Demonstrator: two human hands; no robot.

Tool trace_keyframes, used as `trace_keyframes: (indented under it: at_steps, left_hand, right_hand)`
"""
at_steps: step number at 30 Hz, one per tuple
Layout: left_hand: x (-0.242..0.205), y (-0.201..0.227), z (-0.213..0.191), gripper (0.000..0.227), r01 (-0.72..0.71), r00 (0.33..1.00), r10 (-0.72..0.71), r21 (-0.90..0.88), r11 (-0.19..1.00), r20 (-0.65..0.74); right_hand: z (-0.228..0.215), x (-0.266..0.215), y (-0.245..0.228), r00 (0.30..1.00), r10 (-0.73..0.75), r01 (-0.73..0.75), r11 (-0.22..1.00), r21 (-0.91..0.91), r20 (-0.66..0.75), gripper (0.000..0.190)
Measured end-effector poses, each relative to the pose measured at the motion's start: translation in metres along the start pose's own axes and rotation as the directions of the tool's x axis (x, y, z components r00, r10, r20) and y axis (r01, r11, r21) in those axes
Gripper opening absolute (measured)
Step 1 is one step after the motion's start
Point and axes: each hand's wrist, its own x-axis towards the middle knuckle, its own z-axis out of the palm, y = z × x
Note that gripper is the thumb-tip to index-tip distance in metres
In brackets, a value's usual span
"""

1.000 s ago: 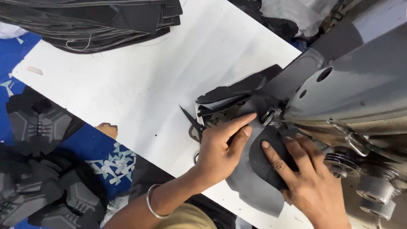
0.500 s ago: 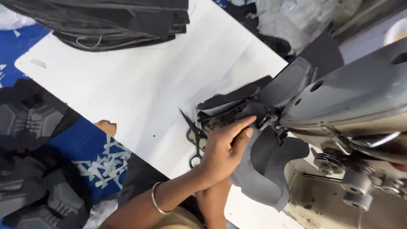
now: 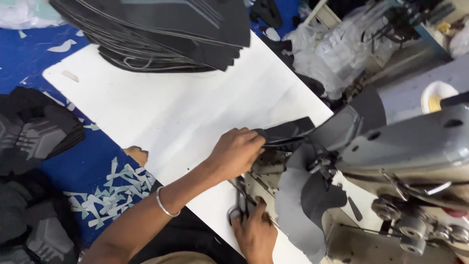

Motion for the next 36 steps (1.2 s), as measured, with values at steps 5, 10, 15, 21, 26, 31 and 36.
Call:
trace_keyframes:
  at_steps: [5, 10, 15, 21, 26, 31, 36]
  left_hand:
    - [0.004, 0.001, -0.022, 0.004, -0.097, 0.991, 0.108, 0.126, 0.987, -0.077]
    - [0.006, 0.001, -0.032, 0.004, -0.161, 0.975, 0.179, 0.137, 0.977, -0.132]
    - [0.010, 0.008, -0.029, 0.008, -0.152, 0.985, 0.159, 0.096, 0.984, -0.067]
    - [0.040, 0.022, -0.026, 0.015, -0.048, 0.981, 0.037, -0.056, 0.997, -0.191]
    - [0.082, 0.063, -0.026, 0.037, -0.069, 0.911, 0.209, 0.367, 0.928, -0.355]
    - [0.035, 0.103, 0.010, 0.059, 0.167, 0.984, -0.176, -0.231, 0.958, -0.019]
    - [0.005, 0.096, 0.041, 0.035, 0.387, 0.913, -0.363, -0.674, 0.629, 0.186]
  right_hand:
    - [0.058, -0.022, 0.047, 0.839, 0.091, -0.514, 0.455, 0.727, 0.536, 0.071]
    - [0.054, -0.008, 0.002, 0.987, 0.027, -0.159, 0.196, 0.968, 0.156, 0.053]
    - [0.000, 0.049, -0.069, 0.956, 0.210, 0.121, 0.348, 0.930, -0.203, 0.040]
    - [-0.003, 0.043, -0.061, 0.923, 0.384, 0.002, 0.070, 0.998, -0.029, 0.035]
    - [-0.018, 0.032, -0.022, 0.966, 0.258, -0.241, 0.844, 0.480, 0.031, 0.057]
    - [0.039, -0.027, 0.092, 0.987, 0.150, -0.106, 0.885, 0.453, -0.061, 0.039]
    - [-0.050, 0.009, 0.131, 0.834, 0.320, -0.027, 0.838, 0.545, -0.451, 0.066]
